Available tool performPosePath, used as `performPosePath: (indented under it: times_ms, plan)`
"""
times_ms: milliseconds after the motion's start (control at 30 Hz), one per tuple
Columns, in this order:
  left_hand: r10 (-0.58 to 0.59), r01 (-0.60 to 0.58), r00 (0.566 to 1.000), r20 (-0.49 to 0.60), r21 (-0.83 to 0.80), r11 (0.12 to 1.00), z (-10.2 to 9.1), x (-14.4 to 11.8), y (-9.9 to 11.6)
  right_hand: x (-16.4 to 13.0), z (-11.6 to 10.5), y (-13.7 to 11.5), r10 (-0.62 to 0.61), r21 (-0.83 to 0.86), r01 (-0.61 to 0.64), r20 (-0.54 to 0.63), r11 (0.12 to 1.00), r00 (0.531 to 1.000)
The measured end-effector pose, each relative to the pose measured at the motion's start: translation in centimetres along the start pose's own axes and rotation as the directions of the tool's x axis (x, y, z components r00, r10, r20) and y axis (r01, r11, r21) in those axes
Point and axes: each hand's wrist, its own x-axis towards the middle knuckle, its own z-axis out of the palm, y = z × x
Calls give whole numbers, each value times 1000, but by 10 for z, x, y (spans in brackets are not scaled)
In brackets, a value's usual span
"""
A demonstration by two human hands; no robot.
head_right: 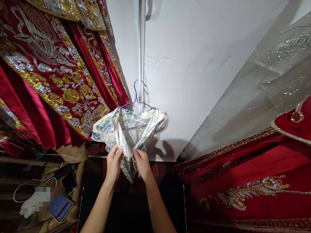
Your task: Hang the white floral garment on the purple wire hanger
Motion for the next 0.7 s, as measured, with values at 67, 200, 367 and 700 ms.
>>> performPosePath:
  times_ms: [67, 200, 367, 700]
  plan:
    - [71, -67, 996, -54, 59, 996, -3, -4, -11, -7, 0, 1, 26, 78, -22, -47, 997, 999]
    - [133, -161, 979, 157, 183, 970, 5, -11, -38, -22, -1, 9, 32, 114, -23, -74, 993, 997]
    - [196, -234, 969, 149, 317, 919, 23, -15, -56, -25, -5, 8, -7, 62, 7, 5, 998, 1000]
    - [184, -263, 957, 223, 405, 876, 25, -17, -67, 53, -31, -135, -67, 158, 79, -84, 984, 994]
